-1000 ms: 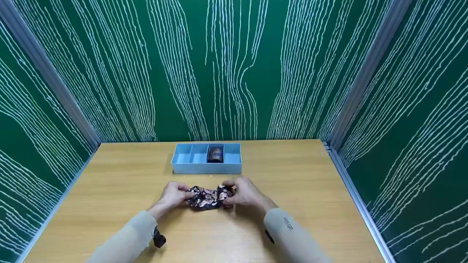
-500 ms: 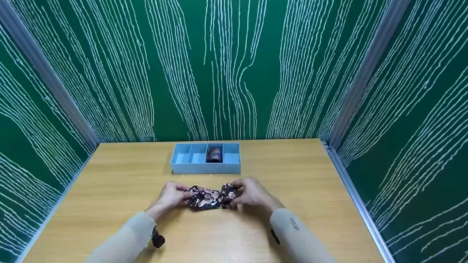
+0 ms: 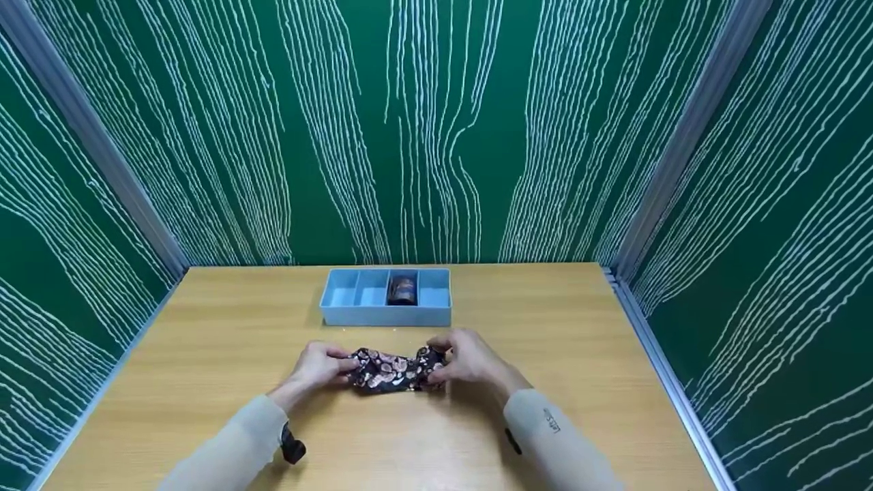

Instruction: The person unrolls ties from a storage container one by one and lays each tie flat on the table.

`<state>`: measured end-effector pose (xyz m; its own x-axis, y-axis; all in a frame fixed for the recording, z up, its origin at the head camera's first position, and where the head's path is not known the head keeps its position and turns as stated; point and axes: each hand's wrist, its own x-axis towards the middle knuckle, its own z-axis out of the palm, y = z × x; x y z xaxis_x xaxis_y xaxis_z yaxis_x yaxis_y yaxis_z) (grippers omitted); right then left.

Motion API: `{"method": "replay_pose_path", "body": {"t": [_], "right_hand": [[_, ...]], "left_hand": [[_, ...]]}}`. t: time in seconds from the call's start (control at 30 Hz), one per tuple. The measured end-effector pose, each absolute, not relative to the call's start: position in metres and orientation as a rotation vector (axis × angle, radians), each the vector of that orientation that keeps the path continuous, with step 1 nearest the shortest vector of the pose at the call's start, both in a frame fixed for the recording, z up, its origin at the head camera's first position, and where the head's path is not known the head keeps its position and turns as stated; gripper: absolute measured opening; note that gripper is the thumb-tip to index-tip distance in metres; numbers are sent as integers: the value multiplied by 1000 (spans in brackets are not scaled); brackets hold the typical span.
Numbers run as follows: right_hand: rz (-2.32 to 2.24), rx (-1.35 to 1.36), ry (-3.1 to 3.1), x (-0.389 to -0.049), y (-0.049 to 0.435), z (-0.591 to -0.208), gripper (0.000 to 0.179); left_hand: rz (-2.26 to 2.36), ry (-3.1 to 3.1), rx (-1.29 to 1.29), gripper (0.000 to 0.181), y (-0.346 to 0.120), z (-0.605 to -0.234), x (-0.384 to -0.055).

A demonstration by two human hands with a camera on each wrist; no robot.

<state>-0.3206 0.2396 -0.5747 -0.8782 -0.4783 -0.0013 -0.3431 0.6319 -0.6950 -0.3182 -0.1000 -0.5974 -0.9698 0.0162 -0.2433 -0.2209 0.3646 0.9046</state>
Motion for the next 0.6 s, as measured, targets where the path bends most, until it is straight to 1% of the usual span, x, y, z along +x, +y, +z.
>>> {"method": "replay_pose_path", "body": {"t": [0.23,0.37,0.43,0.6], "right_hand": [[-1048,-639,2687,-320,259,-582,65],[-1009,-630,2702,-319,266,-586,66],[-990,-619,2712,-318,267,-586,67],[-965,-621,2744,-315,259,-583,84]], "left_hand": [[1651,2404,-183,22,-102,-598,-318],[1664,2397,-188,23,-104,-595,-317],[1670,2399,-188,23,-105,-595,-316],[1685,2408,-172,21,-106,-598,-317]]}}
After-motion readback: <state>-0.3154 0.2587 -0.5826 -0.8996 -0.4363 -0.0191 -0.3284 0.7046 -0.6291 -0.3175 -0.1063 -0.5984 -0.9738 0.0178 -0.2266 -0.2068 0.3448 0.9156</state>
